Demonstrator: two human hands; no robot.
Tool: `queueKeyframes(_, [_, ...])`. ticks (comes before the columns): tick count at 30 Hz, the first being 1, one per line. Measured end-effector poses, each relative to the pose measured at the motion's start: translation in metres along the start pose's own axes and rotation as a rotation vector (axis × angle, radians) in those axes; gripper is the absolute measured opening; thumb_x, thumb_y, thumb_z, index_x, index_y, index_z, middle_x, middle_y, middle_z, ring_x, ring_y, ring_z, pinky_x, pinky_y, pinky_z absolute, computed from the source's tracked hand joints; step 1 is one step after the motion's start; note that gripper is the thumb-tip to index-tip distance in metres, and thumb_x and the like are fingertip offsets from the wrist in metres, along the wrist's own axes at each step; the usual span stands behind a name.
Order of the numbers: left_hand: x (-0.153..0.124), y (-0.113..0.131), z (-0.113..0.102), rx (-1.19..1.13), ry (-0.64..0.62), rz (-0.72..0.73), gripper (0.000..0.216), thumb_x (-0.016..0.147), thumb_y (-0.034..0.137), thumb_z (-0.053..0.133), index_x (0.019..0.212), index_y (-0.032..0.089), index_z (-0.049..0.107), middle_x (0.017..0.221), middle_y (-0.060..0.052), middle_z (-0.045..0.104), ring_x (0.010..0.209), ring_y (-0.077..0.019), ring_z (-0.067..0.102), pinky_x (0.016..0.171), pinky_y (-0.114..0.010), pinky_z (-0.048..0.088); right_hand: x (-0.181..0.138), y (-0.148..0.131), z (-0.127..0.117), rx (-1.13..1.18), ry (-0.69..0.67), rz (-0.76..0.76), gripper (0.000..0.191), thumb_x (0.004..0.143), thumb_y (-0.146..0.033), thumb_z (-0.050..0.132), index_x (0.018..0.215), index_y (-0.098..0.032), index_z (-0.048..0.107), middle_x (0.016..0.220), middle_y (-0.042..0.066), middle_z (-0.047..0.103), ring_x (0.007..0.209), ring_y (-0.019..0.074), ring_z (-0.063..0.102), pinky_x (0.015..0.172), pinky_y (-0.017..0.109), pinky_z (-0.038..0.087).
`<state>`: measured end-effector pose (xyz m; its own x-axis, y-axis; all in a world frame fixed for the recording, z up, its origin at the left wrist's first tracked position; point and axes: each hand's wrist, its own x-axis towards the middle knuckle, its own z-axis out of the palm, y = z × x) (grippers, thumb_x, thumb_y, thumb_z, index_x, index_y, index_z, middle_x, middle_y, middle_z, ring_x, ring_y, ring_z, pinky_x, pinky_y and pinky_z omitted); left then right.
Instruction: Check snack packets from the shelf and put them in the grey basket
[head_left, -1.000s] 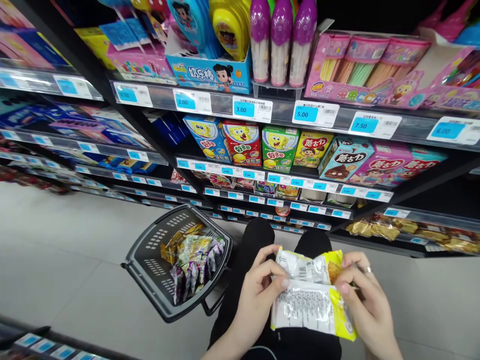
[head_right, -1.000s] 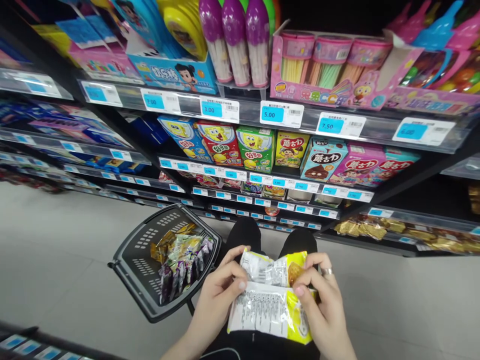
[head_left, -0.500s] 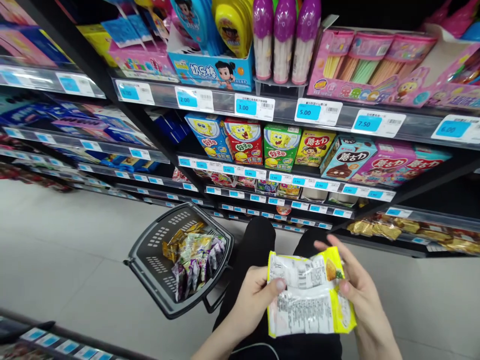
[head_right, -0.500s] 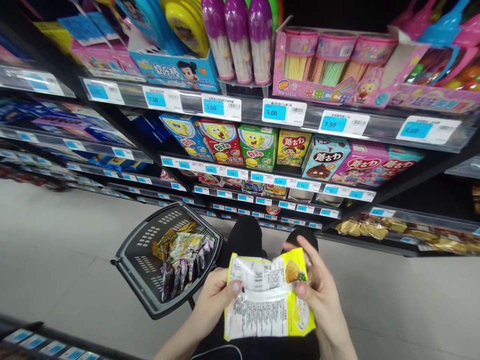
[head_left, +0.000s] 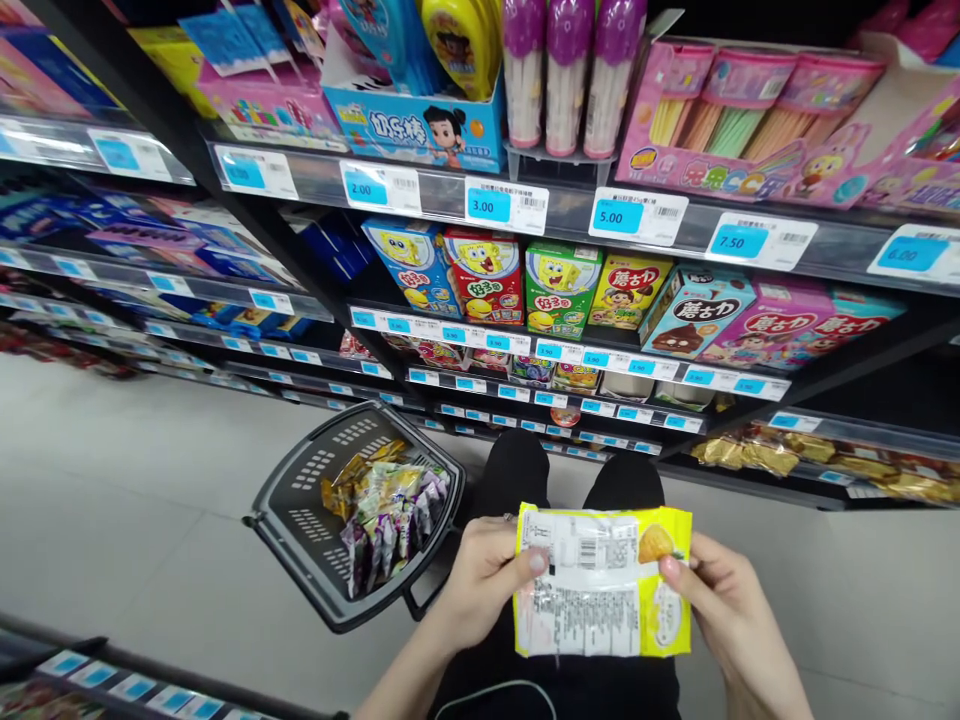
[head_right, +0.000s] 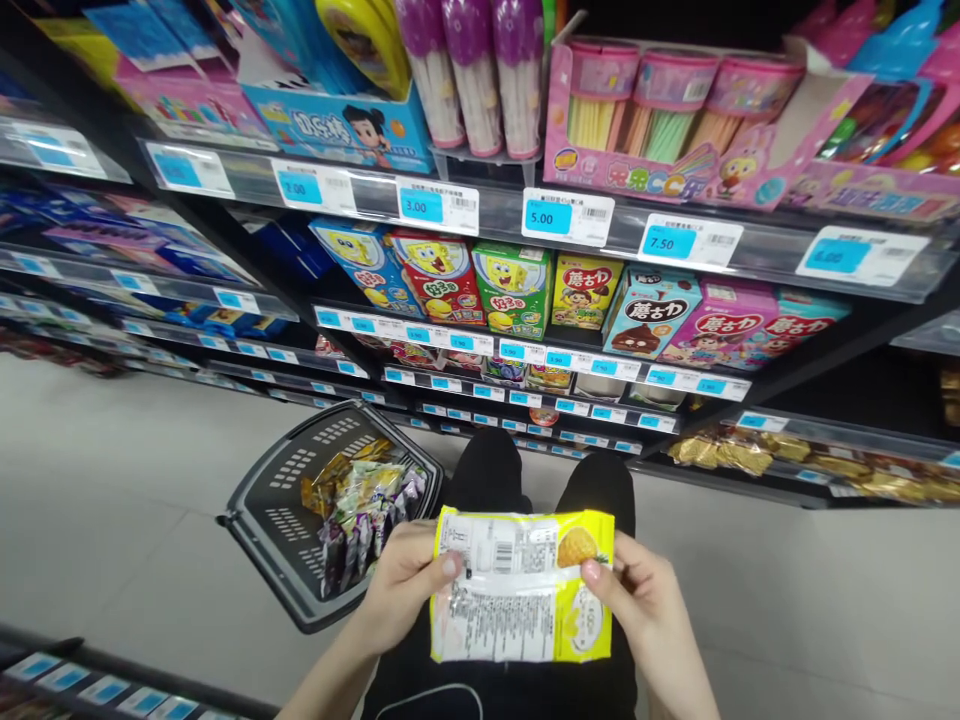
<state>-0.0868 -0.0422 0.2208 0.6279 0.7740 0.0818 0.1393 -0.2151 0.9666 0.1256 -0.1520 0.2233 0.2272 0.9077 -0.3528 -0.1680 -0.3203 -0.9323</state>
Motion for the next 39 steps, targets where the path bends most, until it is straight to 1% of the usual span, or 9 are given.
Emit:
queueKeyframes(5, [-0.005,-0.008,-0.008,0.266,-0.001,0.169,0.016,0.074,0.031,0.062,0.065,0.023,0.072,0.046,-0.002,0.058,0.046,-0.0144,0.051,0.052,-0.026,0.036,0.001,-0.011,-0.013,-0.502,0.061,-0.442,0.007,0.073,-0.022,0.064,0.077,-0.021,0.07,0.064,0.002,0.068,0.056,0.0166,0.061,0.052,0.025,0.05])
queueKeyframes(8, [-0.011,-0.013,-0.012,0.29,-0.038,0.125,0.022,0.076,0.026,0.059,0.096,0.025,0.07,0.056,-0.003,0.065,0.049,-0.0131,0.055,0.052,-0.023,0.038,-0.001,-0.019,-0.018,-0.638,-0.026,-0.744,0.022,0.076,-0.011,0.059,0.089,-0.025,0.07,0.075,0.002,0.071,0.063,0.0171,0.065,0.059,0.027,0.053])
queueKeyframes(14, [-0.02,-0.01,-0.015,0.009,-0.02,0.022,0.028,0.082,0.025,0.051,0.106,0.026,0.065,0.083,-0.008,0.071,0.065,-0.0171,0.063,0.057,-0.025,0.045,-0.009,-0.025,-0.021,-0.791,0.002,-0.853,0.039,0.076,-0.004,0.052,0.105,-0.028,0.065,0.103,0.004,0.068,0.088,0.0216,0.066,0.067,0.029,0.057])
queueKeyframes(17, [-0.023,-0.01,-0.017,-0.115,0.002,0.007,0.03,0.084,0.032,0.047,0.102,0.022,0.068,0.083,-0.01,0.07,0.064,-0.0185,0.062,0.058,-0.027,0.046,-0.014,-0.02,-0.018,-0.696,-0.015,-0.792,0.039,0.079,-0.004,0.046,0.107,-0.025,0.064,0.108,0.006,0.065,0.094,0.0232,0.064,0.071,0.03,0.057])
queueKeyframes(21, [-0.024,-0.013,-0.009,-0.203,0.224,-0.156,0.021,0.073,0.031,0.063,0.087,0.019,0.072,0.065,-0.006,0.069,0.053,-0.0147,0.058,0.051,-0.023,0.044,-0.017,-0.006,-0.004,-0.493,0.045,-0.683,0.032,0.08,-0.008,0.049,0.102,-0.025,0.067,0.106,0.007,0.067,0.097,0.025,0.063,0.076,0.033,0.056])
queueKeyframes(26, [-0.018,-0.007,0.008,-0.437,0.357,-0.356,0.058,0.068,0.027,0.069,0.122,0.016,0.05,0.054,0.001,0.062,0.054,-0.0128,0.056,0.055,-0.022,0.046,-0.001,0.01,0.019,0.028,0.239,-0.366,0.051,0.073,-0.019,0.066,0.121,-0.029,0.052,0.122,0.01,0.056,0.085,0.0238,0.066,0.062,0.033,0.058])
queueKeyframes(30, [-0.013,-0.009,0.011,-0.478,0.43,-0.429,0.069,0.068,0.027,0.069,0.129,0.016,0.041,0.051,0.005,0.059,0.053,-0.0109,0.055,0.058,-0.021,0.045,0.016,0.023,0.017,0.146,0.235,-0.1,0.044,0.065,-0.027,0.073,0.108,-0.021,0.062,0.09,0.008,0.071,0.071,0.0214,0.067,0.06,0.032,0.057])
queueKeyframes(35, [-0.022,-0.032,0.009,-0.545,0.227,-0.572,0.028,0.063,0.035,0.071,0.078,0.011,0.067,0.06,-0.003,0.066,0.058,-0.0148,0.059,0.058,-0.023,0.044,0.021,0.045,0.002,-0.049,0.32,0.044,0.027,0.057,-0.033,0.077,0.075,-0.015,0.069,0.071,0.007,0.072,0.066,0.0225,0.067,0.059,0.027,0.056])
queueKeyframes(39, [-0.045,-0.056,0.007,-0.565,0.316,-0.669,0.03,0.057,0.039,0.073,0.058,0.012,0.06,0.058,-0.003,0.065,0.052,-0.0124,0.056,0.049,-0.02,0.038,0.033,0.066,0.008,-0.129,0.198,0.143,0.032,0.055,-0.036,0.078,0.078,-0.015,0.069,0.073,0.007,0.072,0.07,0.0231,0.068,0.059,0.025,0.056])
